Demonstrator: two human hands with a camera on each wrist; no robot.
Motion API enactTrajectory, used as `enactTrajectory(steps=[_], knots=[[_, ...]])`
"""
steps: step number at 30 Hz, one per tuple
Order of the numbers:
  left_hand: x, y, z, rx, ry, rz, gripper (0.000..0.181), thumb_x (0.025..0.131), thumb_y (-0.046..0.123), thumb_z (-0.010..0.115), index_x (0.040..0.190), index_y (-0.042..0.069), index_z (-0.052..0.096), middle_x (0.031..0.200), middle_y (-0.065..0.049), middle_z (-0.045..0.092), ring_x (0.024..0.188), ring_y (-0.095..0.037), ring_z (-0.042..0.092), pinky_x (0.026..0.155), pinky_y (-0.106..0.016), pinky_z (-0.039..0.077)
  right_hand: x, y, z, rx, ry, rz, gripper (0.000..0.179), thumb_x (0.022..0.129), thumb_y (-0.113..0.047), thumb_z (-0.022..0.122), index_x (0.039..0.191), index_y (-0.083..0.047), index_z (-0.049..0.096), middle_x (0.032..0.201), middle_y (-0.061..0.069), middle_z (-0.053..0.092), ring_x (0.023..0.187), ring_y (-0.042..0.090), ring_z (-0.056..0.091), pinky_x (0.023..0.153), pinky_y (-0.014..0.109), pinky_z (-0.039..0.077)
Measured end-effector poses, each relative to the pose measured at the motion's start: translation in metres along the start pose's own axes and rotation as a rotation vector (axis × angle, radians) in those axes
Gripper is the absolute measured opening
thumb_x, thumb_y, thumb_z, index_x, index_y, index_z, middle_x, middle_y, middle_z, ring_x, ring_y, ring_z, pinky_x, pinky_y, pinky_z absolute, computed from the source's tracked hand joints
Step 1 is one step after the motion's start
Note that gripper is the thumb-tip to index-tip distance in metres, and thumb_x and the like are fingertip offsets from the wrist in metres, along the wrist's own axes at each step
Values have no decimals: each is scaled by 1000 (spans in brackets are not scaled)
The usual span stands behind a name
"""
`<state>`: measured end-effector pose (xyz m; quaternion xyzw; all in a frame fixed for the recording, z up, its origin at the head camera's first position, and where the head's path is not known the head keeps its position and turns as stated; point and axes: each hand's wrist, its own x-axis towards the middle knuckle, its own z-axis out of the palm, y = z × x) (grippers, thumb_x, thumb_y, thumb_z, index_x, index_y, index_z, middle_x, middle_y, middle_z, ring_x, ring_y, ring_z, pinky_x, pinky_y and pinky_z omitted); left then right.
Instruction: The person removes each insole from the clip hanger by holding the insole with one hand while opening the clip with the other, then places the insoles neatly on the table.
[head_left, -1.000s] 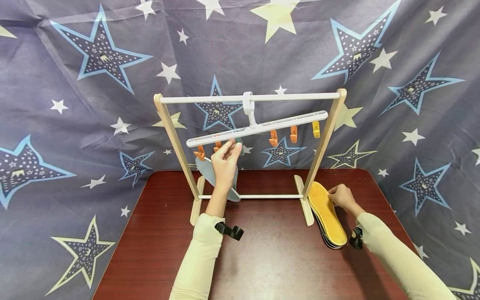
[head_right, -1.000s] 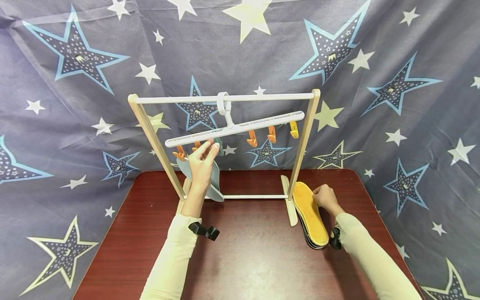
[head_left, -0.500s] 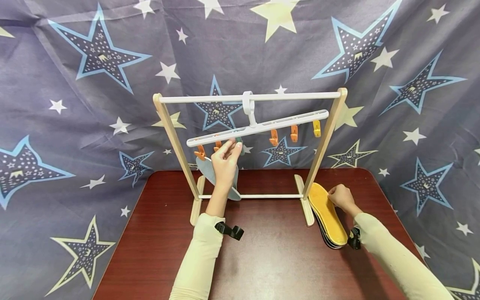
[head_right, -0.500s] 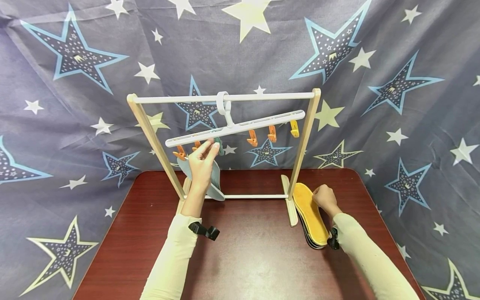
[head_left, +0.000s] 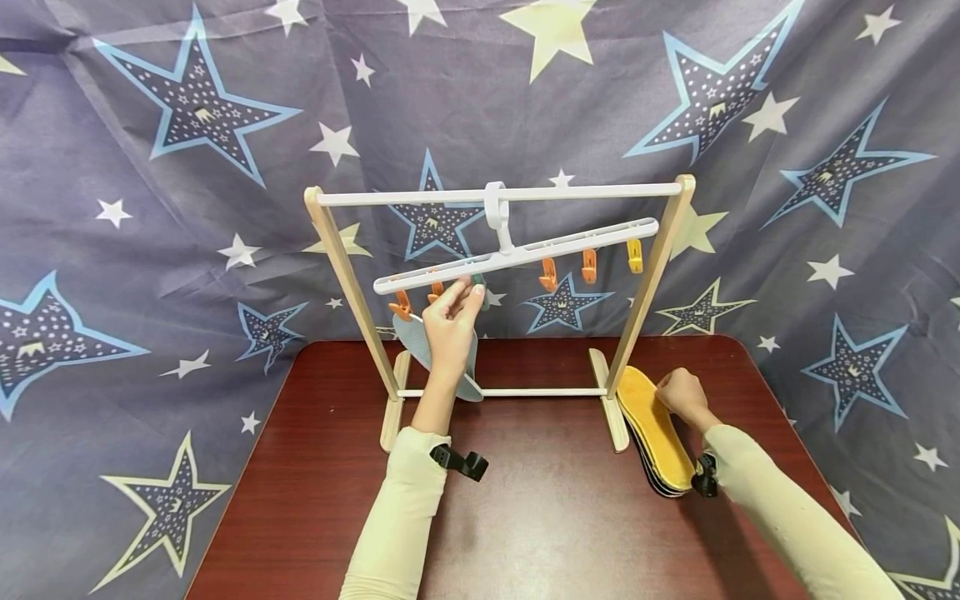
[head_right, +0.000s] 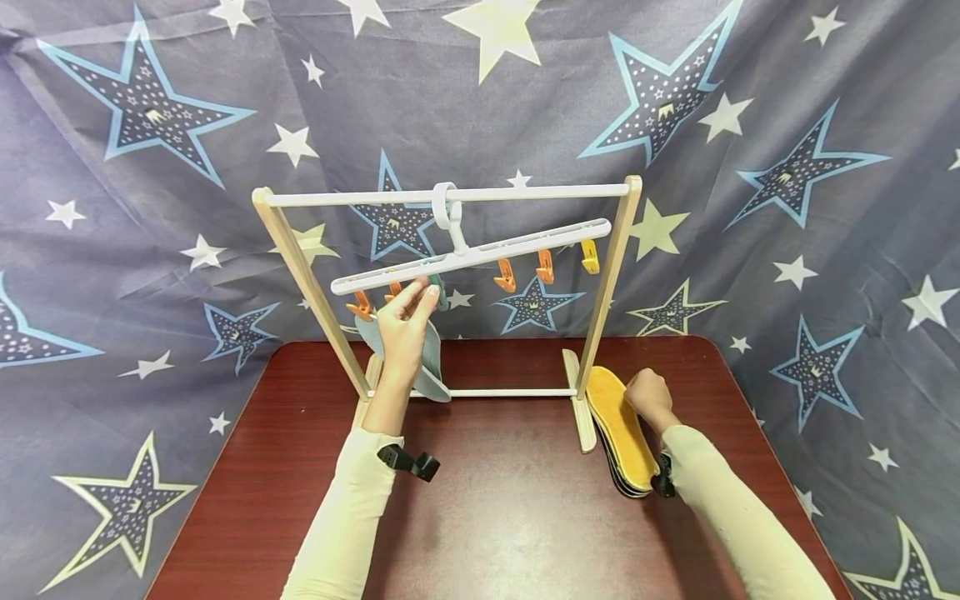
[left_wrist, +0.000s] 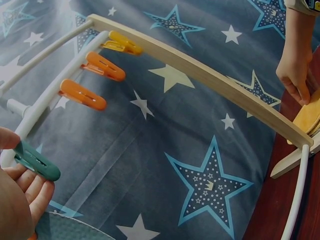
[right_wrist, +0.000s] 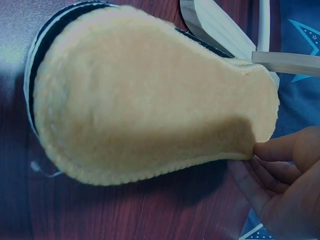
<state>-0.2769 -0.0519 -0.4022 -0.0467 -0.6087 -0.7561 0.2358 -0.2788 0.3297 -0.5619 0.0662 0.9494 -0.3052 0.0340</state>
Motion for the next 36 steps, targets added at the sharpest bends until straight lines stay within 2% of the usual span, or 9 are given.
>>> enactTrajectory(steps=[13,19,26,36], knots=[[-1,0,-1,9,1,1,33,92,1,69,121,-15,66,110,-32,72,79,3,70,81,-15,59,-2,0,1,-16,0,60,31,74,-2,53,48,-18,45,46,-8,40,43,11,43,43,23,30],[-1,-1,0,-4,1,-2,33,91,0,69,120,-16,66,110,-31,72,79,2,70,81,-16,59,-1,2,3,-19,13,57,33,74,-2,52,48,-19,43,45,-9,40,42,11,46,42,23,31],[-2,-1,-1,-6,-6,-5,33,92,0,69,121,-15,67,111,-33,71,79,1,70,81,-16,59,0,2,5,-32,25,63,33,73,-2,50,48,-19,39,46,-9,34,43,10,36,43,22,24],[0,-2,-1,-7,-7,-2,33,92,1,70,120,-15,66,111,-33,71,79,2,70,81,-14,58,0,1,7,-34,25,89,33,73,-1,49,47,-19,38,46,-8,34,42,11,41,42,22,26]])
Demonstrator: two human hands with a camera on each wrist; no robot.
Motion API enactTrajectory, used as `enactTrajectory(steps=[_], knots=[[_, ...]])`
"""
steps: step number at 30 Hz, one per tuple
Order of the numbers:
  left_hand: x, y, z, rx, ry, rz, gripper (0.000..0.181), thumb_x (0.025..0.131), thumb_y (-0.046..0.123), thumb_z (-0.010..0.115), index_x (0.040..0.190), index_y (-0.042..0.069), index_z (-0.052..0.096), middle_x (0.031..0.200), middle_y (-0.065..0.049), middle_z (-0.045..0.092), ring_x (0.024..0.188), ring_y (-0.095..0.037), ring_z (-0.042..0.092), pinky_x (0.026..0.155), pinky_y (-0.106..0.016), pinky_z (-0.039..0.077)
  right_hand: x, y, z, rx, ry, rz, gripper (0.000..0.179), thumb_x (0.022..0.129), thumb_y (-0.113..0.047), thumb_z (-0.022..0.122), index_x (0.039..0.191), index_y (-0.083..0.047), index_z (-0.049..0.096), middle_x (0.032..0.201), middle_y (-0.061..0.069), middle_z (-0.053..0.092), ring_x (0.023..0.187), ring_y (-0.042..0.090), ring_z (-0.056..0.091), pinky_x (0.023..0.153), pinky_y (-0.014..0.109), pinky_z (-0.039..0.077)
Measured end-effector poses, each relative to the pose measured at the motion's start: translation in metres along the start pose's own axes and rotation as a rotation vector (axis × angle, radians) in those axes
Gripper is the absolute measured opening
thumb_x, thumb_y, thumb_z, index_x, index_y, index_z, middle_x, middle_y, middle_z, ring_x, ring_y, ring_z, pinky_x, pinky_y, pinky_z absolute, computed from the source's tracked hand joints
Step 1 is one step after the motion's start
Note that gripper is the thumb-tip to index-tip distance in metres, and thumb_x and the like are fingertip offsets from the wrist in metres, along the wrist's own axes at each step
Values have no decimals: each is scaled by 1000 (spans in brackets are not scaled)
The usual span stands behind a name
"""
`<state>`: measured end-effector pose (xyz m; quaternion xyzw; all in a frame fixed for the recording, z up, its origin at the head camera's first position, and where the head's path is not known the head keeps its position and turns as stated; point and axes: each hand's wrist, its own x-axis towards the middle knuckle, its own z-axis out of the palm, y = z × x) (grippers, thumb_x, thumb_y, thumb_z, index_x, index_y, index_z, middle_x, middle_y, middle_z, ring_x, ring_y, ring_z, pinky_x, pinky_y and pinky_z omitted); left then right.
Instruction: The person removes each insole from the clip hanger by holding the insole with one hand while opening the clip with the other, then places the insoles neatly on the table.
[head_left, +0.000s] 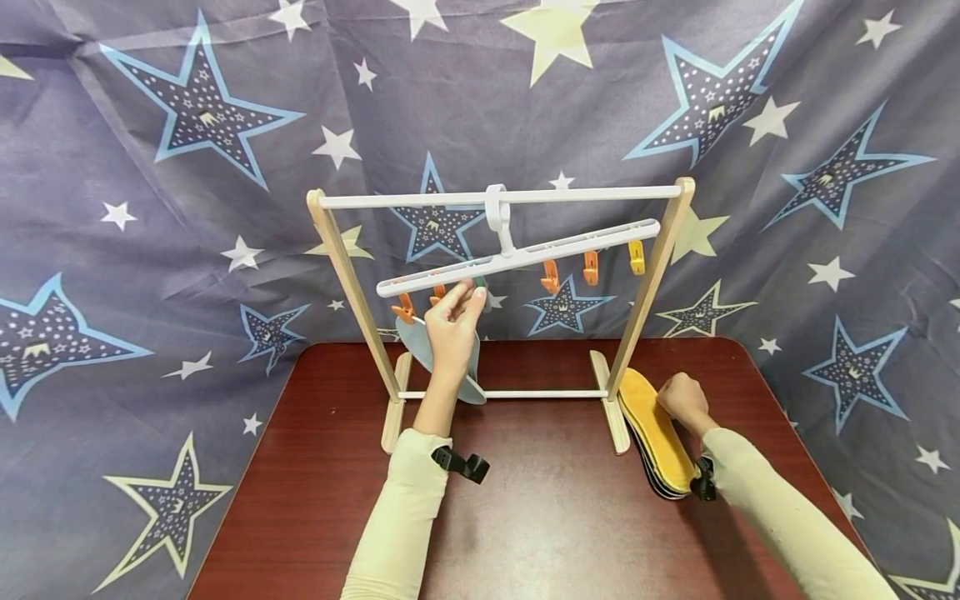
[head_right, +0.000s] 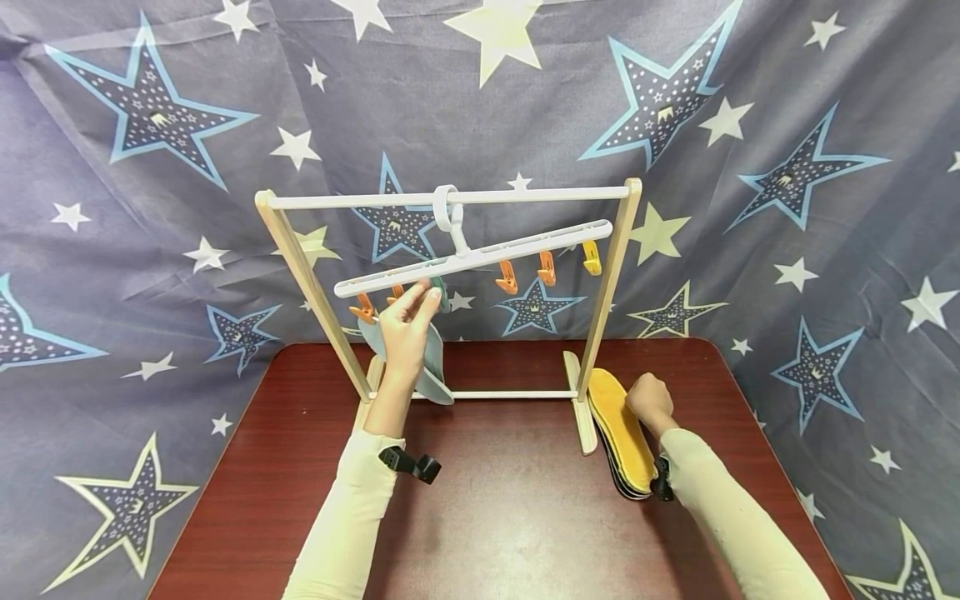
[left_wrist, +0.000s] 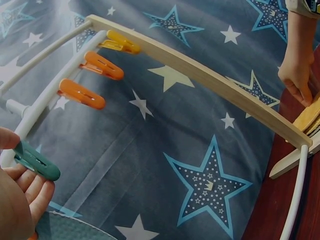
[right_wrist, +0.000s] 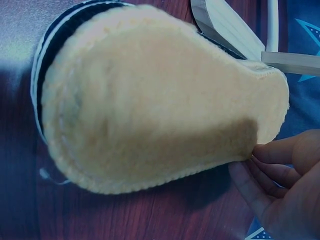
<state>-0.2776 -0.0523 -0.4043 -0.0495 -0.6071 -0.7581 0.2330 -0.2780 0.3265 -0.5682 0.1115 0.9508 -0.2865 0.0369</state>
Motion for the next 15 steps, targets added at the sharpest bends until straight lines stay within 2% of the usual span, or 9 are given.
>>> enactTrajectory(steps=[10,15], knots=[[0,0,0,15,6,-9,34,92,1,69,122,-15,66,113,-32,71,80,2,70,83,-15,59,1,0,1,5,-13,23,35,75,0,48,48,-20,36,46,-8,32,43,11,35,43,23,25],[-1,-1,1,12,5,-5,35,92,1,69,123,-15,65,114,-34,70,82,3,69,84,-15,58,0,-2,0,-1,-6,28,34,75,-1,48,48,-19,37,46,-7,34,43,11,37,43,23,26]])
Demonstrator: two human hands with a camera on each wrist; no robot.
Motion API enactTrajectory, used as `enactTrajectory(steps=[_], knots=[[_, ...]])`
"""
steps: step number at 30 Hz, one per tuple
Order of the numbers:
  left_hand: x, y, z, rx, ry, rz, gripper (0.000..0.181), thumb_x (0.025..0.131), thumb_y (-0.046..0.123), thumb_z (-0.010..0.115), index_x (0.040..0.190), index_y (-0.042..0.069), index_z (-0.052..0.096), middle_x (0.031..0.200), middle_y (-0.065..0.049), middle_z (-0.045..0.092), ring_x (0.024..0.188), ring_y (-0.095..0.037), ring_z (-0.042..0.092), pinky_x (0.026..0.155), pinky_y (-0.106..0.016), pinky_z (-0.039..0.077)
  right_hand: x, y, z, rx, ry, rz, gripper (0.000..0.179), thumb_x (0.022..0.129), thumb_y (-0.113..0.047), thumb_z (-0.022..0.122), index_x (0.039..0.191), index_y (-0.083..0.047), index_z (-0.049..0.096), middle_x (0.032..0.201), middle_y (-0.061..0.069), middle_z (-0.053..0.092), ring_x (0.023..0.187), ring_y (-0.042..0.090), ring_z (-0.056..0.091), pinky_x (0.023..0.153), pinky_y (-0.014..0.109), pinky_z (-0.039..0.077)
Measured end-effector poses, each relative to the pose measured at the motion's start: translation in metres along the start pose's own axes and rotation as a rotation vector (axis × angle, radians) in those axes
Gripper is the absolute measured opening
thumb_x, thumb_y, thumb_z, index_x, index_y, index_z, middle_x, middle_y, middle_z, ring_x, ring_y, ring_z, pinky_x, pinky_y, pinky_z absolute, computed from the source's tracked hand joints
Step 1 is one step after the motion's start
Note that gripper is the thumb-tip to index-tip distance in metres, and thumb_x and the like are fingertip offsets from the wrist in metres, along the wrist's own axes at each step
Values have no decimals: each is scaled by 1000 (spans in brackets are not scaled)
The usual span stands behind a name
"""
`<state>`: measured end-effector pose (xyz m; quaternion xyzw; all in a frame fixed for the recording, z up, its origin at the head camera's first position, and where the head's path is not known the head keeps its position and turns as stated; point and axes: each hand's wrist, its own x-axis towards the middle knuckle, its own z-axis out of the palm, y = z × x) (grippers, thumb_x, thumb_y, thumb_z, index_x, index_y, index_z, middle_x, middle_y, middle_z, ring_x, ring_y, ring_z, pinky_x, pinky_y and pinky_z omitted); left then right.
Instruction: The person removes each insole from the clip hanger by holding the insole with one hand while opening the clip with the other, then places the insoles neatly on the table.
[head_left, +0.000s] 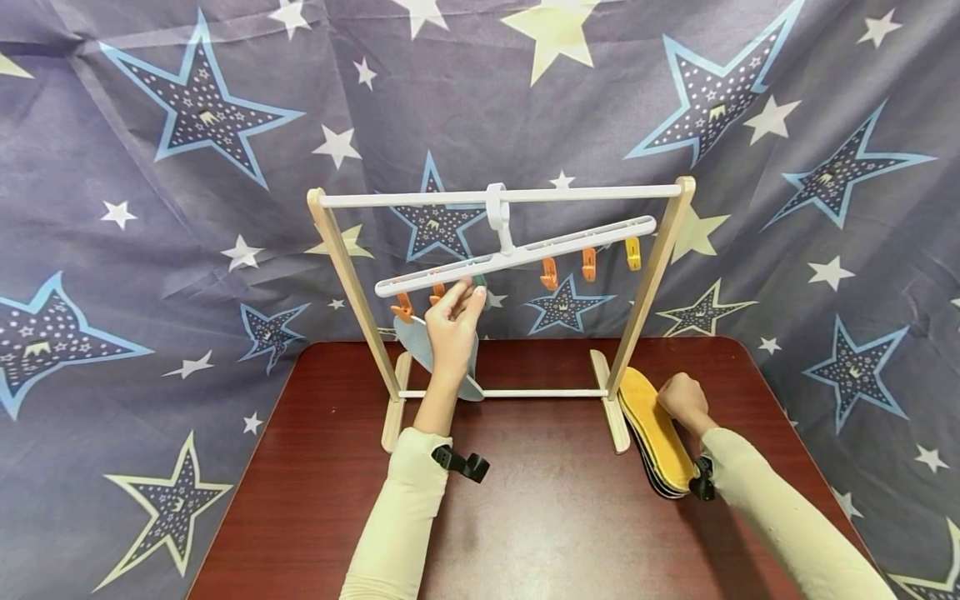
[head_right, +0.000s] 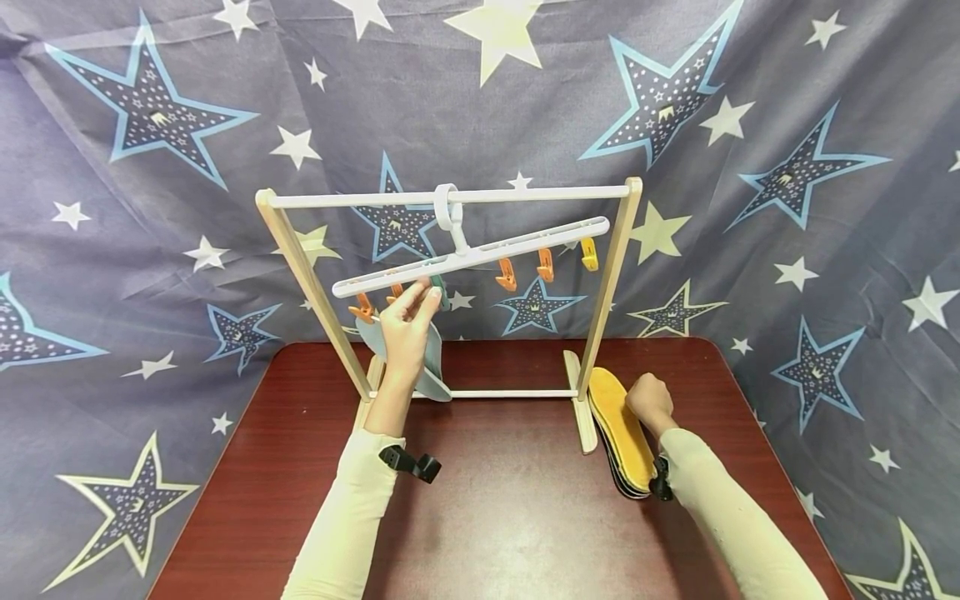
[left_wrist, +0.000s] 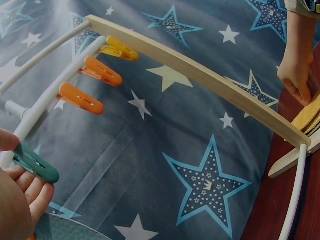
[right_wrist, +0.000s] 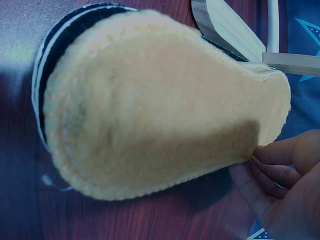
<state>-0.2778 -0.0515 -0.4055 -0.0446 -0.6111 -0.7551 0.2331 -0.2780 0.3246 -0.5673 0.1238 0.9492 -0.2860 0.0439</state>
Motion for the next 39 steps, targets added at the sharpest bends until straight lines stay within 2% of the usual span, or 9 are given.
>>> enactTrajectory(steps=[9,17,39], knots=[[0,0,0,-12,-12,-13,37,93,2,68,126,-15,63,120,-35,68,86,2,69,88,-16,58,-2,-1,-1,1,-7,3,34,75,0,47,49,-19,36,47,-7,32,42,11,36,42,23,25],[-3,2,-1,18,-20,7,38,93,3,69,126,-14,63,119,-34,68,88,0,69,89,-18,58,-4,0,-1,5,-1,-10,33,75,-1,49,50,-18,37,49,-7,31,45,11,33,43,23,23],[-7,3,-2,6,-14,-19,40,93,4,71,129,-12,63,123,-32,68,93,-6,70,93,-22,58,-6,6,-2,30,1,-58,31,76,-5,51,50,-19,41,45,-9,36,43,10,39,43,22,27]])
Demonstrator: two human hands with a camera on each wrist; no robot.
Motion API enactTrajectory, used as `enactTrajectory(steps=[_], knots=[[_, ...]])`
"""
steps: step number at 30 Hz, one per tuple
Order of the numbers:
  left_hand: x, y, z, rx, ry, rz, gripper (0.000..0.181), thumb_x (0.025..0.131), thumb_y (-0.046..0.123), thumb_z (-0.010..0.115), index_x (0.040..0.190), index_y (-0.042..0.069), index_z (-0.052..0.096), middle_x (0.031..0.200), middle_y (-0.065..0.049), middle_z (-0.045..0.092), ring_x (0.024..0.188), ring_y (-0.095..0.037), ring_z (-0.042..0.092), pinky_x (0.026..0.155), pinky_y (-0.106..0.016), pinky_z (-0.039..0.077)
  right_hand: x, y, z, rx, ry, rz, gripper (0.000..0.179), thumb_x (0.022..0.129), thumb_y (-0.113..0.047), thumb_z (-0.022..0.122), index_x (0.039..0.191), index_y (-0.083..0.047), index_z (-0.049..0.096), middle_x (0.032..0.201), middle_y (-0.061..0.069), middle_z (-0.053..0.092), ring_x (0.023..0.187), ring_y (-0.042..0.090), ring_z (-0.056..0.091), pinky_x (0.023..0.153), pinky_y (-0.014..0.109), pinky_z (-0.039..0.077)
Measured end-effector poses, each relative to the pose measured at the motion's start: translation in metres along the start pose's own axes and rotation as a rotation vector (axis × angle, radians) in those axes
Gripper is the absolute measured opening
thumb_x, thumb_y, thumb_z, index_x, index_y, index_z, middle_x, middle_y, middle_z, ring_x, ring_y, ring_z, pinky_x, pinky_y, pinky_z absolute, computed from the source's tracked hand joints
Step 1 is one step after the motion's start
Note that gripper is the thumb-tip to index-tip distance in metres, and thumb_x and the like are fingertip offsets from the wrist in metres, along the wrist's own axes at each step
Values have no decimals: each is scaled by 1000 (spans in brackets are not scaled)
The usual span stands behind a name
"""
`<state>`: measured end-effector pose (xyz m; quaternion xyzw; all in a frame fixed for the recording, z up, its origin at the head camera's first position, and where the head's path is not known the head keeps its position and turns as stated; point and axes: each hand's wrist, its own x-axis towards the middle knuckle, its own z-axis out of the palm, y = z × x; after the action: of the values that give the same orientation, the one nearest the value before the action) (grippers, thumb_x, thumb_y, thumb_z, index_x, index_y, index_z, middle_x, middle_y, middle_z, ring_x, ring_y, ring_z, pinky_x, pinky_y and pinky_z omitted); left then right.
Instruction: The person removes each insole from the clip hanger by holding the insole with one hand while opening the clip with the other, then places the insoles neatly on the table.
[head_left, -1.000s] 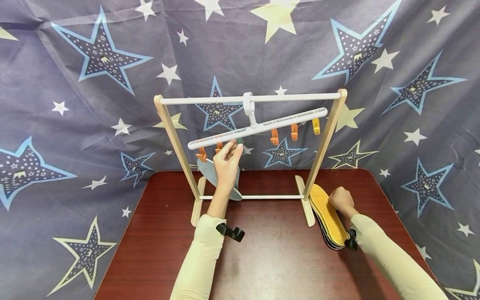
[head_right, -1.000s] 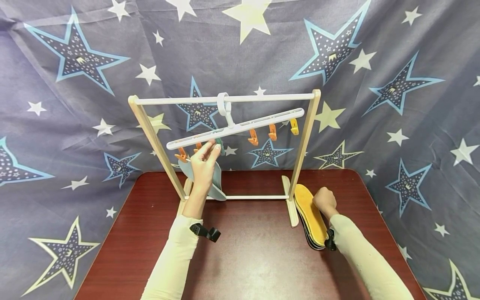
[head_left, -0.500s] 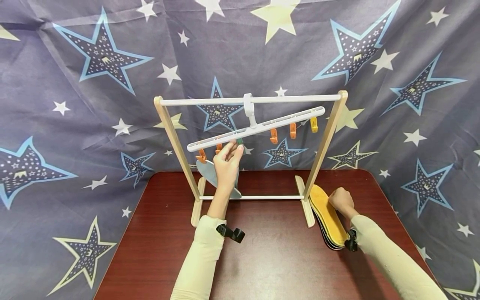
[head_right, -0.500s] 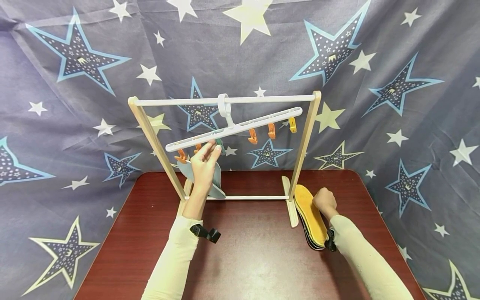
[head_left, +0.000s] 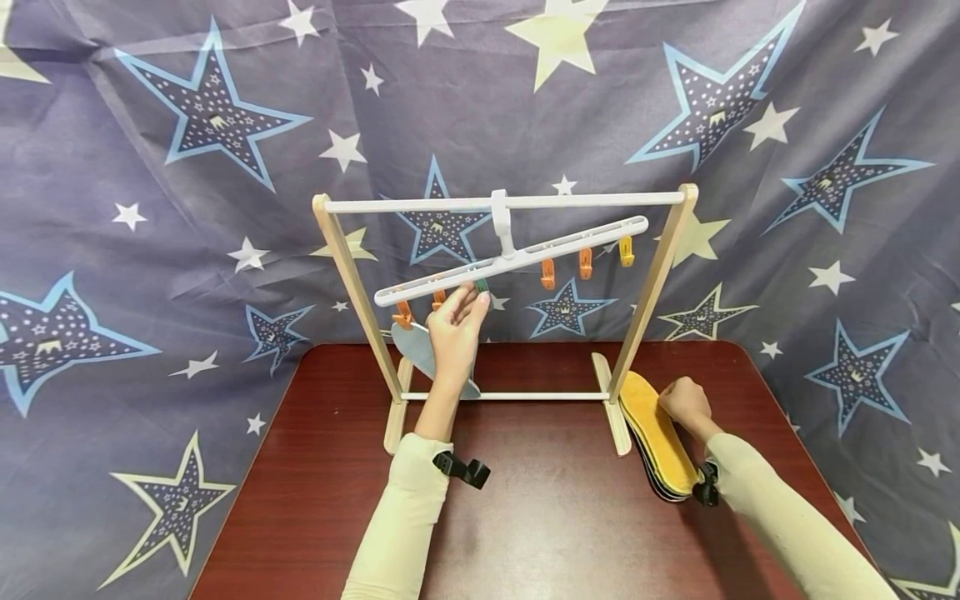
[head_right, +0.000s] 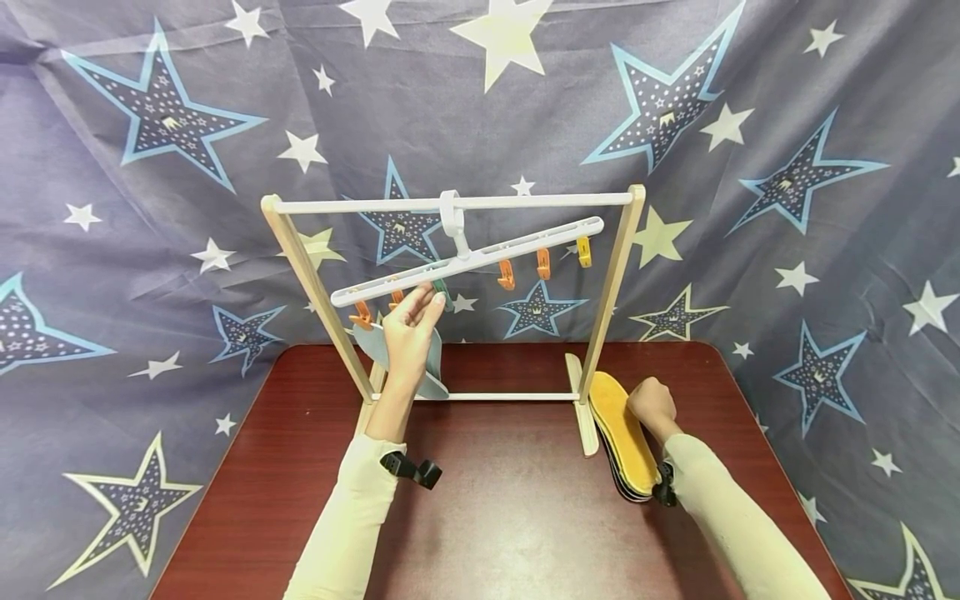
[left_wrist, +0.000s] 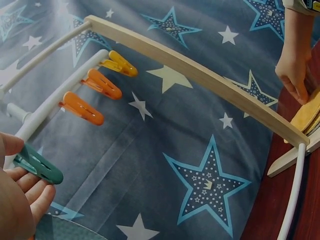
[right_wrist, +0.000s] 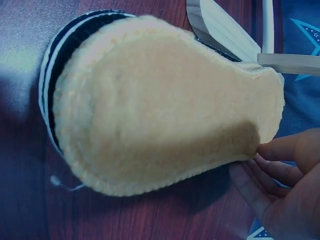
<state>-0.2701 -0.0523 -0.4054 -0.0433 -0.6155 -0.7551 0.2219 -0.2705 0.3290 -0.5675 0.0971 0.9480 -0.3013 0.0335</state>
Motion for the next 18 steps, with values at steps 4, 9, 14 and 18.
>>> enactTrajectory(steps=[4,9,14,18], knots=[[-2,0,-1,-13,-5,-5,43,93,5,71,132,-11,61,126,-31,67,103,-16,71,95,-23,57,-1,2,-1,7,-4,-7,24,77,-8,54,54,-12,54,47,-9,41,45,11,42,44,23,31],[-5,-1,-3,-26,-4,-2,45,94,5,71,135,-9,59,129,-29,66,116,-32,68,98,-24,56,-3,2,-3,20,-8,-19,19,78,-10,54,60,-8,60,49,-8,43,47,12,43,46,24,32],[-9,-2,-6,-6,14,44,43,94,3,71,134,-9,60,128,-29,66,117,-35,68,96,-21,56,-9,-3,-6,24,18,-31,17,79,-11,58,71,-2,69,55,-6,53,53,13,49,49,25,38],[-15,4,-7,34,47,98,36,94,1,69,127,-12,64,122,-30,69,102,-17,73,89,-19,58,-13,-6,-10,25,38,-53,21,83,-11,60,87,3,76,63,-1,63,59,16,54,52,27,42]])
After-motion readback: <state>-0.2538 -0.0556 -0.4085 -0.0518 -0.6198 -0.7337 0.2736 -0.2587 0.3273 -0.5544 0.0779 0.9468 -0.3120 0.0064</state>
